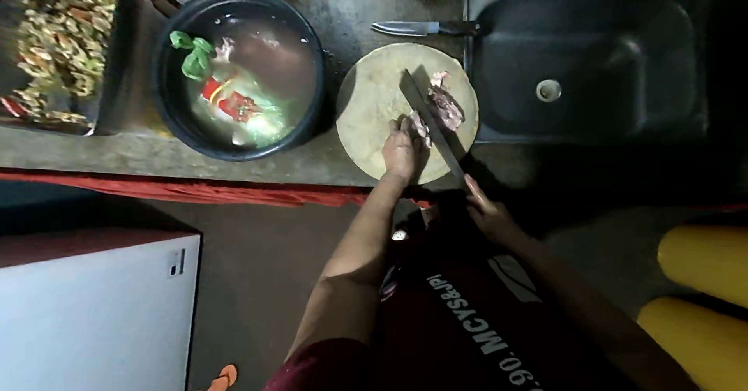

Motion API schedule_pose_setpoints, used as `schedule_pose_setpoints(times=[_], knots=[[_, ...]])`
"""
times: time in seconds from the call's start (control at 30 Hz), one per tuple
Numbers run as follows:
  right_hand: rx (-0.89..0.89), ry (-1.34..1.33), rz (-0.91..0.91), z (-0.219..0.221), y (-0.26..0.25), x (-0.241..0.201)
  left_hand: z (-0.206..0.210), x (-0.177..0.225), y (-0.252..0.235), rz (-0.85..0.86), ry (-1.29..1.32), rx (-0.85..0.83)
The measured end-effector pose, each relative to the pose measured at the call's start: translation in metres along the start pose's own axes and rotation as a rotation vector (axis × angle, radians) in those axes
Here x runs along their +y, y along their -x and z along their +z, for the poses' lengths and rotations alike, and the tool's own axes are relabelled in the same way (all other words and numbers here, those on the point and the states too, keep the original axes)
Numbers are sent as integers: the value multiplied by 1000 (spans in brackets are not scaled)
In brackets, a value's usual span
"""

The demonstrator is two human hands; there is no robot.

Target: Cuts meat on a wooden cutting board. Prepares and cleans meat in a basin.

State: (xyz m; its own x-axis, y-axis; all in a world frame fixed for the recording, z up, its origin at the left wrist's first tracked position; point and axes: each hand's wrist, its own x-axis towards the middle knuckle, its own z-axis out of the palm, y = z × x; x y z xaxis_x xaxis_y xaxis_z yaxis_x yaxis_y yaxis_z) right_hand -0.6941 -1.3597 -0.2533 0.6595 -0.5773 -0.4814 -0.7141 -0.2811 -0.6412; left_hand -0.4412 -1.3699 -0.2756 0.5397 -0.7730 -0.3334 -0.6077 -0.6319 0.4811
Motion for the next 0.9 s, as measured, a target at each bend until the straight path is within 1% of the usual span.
schedule_pose_setpoints(times=[0.07,0.1,0.17,0.27,0.37,0.47,0.6,0.63,0.67,0.7,0.73,0.8,0.83,0.9], knots=[[37,-66,-38,2,-31,-9,-1,0,3,0,-12,-16],[50,-77,-55,6,-34,-10,-3,-3,4,-10,7,-16],[78,-51,-83,12,-14,3,-11,-10,0,-38,70,15],[-72,3,64,2,35,22,-14,-20,-2,-49,158,50],[-57,-18,34,-2,55,31,-9,-26,4,-21,252,92],[64,-49,-91,-2,49,27,-6,-26,5,0,291,142],[389,-143,-341,8,40,17,-7,-25,6,-27,285,144],[460,-136,-388,10,39,16,-6,-24,6,-29,284,149],[495,-115,-402,13,37,15,-6,-24,7,-30,283,154],[483,-76,-373,16,36,16,-6,-25,8,-33,280,155],[403,-21,-295,19,36,16,-6,-25,8,-35,283,156],[87,24,-68,17,32,14,-4,-24,8,-23,301,174],[13,29,-24,16,30,15,-3,-23,7,-16,309,178],[-31,60,-2,10,32,17,-4,-24,6,-23,333,184]])
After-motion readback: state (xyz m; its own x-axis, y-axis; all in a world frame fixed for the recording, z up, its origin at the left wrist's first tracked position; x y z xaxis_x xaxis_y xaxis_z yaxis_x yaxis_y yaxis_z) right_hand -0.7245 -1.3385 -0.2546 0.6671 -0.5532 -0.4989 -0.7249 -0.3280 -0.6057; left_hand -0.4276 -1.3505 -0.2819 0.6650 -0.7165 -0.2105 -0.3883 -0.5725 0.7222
